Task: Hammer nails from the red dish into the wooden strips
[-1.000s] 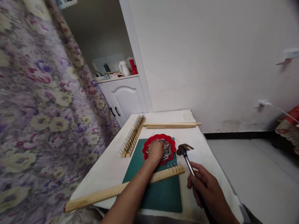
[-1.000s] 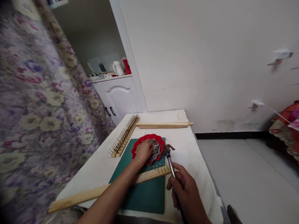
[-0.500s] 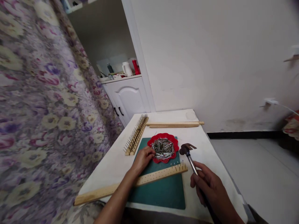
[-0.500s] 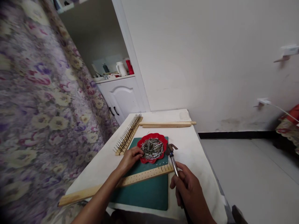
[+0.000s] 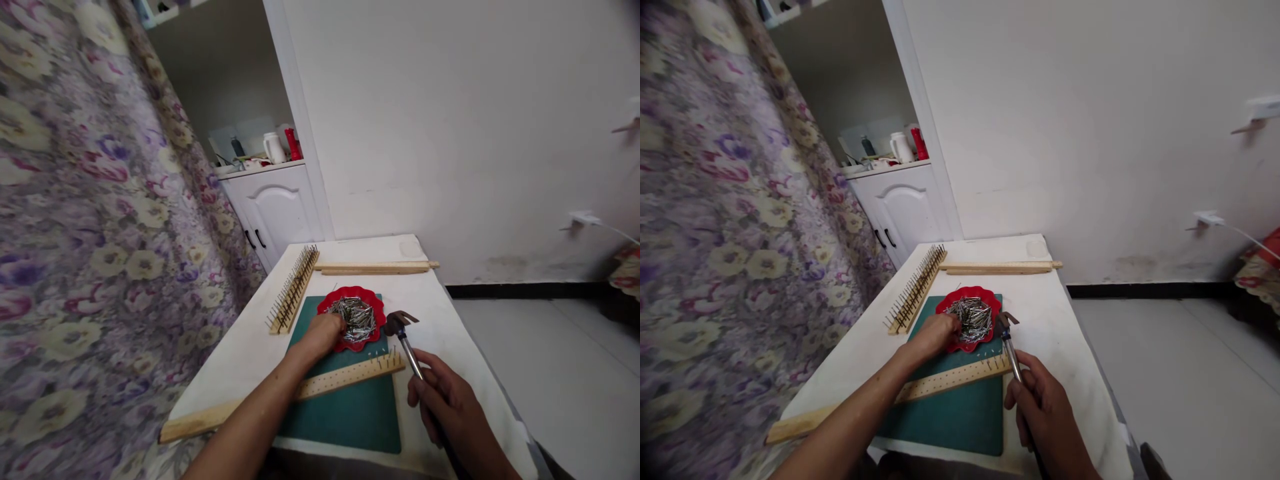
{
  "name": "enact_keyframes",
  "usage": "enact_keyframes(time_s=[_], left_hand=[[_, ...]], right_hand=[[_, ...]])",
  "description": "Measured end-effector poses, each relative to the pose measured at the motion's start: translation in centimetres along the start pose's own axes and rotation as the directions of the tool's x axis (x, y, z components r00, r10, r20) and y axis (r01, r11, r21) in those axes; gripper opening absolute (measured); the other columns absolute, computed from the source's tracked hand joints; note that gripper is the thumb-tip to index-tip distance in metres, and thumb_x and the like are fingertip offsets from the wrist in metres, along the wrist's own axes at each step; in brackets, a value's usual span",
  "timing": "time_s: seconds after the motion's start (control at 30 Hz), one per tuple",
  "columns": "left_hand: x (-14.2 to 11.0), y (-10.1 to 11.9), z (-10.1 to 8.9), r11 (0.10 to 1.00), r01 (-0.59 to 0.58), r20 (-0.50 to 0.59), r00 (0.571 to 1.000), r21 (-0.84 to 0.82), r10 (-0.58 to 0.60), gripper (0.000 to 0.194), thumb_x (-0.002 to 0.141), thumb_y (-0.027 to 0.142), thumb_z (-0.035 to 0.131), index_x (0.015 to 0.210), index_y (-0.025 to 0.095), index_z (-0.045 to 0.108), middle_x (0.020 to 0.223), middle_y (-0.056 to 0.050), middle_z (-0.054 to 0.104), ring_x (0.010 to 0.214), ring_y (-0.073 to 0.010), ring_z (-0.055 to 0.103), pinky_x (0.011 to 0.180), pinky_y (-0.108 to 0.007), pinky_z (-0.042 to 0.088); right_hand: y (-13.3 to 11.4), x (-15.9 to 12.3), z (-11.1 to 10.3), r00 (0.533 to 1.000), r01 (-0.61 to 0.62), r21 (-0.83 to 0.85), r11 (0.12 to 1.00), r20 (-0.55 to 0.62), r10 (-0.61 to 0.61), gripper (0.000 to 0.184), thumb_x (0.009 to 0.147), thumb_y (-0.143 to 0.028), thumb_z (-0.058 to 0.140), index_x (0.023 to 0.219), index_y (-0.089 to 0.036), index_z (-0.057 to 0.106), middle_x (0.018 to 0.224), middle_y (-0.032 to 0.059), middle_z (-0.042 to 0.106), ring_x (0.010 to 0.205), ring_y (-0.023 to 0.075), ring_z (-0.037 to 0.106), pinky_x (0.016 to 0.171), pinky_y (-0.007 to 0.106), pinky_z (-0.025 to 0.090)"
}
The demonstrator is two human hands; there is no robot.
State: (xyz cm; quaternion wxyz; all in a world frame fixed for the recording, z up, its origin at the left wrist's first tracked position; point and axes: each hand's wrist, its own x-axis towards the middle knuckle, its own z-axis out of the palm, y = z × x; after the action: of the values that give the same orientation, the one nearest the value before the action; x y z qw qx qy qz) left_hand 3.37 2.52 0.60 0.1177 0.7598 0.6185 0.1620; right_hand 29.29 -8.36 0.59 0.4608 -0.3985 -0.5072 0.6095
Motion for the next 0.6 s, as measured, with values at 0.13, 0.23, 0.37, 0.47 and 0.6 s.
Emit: enact_keyframes(time_s=[0.13, 0.23, 0.37, 0.47, 0.6], left_hand=[[-0.8, 0.4, -0.1, 0.985, -0.086, 0.101, 0.992, 0.151, 0.071, 0.011, 0.071, 0.01, 0.056, 0.064, 0.018, 0.059, 0.074, -0.003, 0.063, 0.068, -0.0167, 0.056, 0.062, -0.024, 0.036], [-1.4, 0.6, -0.5, 0.979, -0.094, 0.111, 0.991, 0.18, 0.075, 0.011, 0.073, 0.011, 0.053, 0.07, 0.019, 0.06, 0.08, -0.004, 0.064, 0.072, -0.0175, 0.058, 0.062, -0.024, 0.036], [-1.9, 1.0, -0.6, 0.982, -0.069, 0.079, 0.995, 0.174, 0.056, 0.013, 0.078, 0.013, 0.049, 0.076, 0.019, 0.06, 0.081, -0.004, 0.064, 0.076, -0.018, 0.058, 0.063, -0.024, 0.036], [-2.2, 1.3, -0.5, 0.984, -0.061, 0.045, 0.998, 0.167, 0.054, 0.014, 0.081, 0.016, 0.047, 0.078, 0.02, 0.06, 0.082, -0.004, 0.064, 0.078, -0.0183, 0.058, 0.064, -0.025, 0.036], [-2.4, 1.6, -0.5, 0.984, -0.077, 0.015, 0.997, 0.163, 0.075, 0.017, 0.084, 0.017, 0.046, 0.076, 0.019, 0.06, 0.081, -0.004, 0.062, 0.075, -0.0179, 0.057, 0.063, -0.025, 0.036]], right_hand=[[0.0, -0.2, 0.1, 1.0, -0.008, 0.002, 1.0, -0.017, 0.008, 0.038, 0.086, -0.038, 0.051, 0.119, -0.02, 0.046, 0.064, -0.0061, 0.055, 0.029, 0.0034, 0.038, 0.031, 0.017, 0.023], [-0.1, -0.2, 0.2, 1.0, -0.019, 0.009, 1.0, -0.018, 0.019, 0.039, 0.086, -0.039, 0.052, 0.119, -0.021, 0.046, 0.064, -0.0063, 0.056, 0.028, 0.0029, 0.038, 0.031, 0.016, 0.024], [-0.4, -0.3, 0.3, 0.999, -0.021, 0.014, 1.0, -0.024, 0.021, 0.038, 0.085, -0.039, 0.052, 0.118, -0.02, 0.047, 0.063, -0.0064, 0.056, 0.028, 0.0026, 0.036, 0.031, 0.016, 0.023], [-0.6, -0.3, 0.3, 1.0, -0.008, 0.007, 1.0, -0.022, 0.008, 0.036, 0.086, -0.038, 0.052, 0.117, -0.02, 0.048, 0.063, -0.0065, 0.056, 0.029, 0.0033, 0.037, 0.031, 0.016, 0.024], [-0.6, -0.2, 0.3, 1.0, 0.009, 0.004, 1.0, -0.017, -0.008, 0.035, 0.087, -0.036, 0.051, 0.118, -0.02, 0.048, 0.064, -0.0065, 0.057, 0.029, 0.0031, 0.038, 0.032, 0.016, 0.025]])
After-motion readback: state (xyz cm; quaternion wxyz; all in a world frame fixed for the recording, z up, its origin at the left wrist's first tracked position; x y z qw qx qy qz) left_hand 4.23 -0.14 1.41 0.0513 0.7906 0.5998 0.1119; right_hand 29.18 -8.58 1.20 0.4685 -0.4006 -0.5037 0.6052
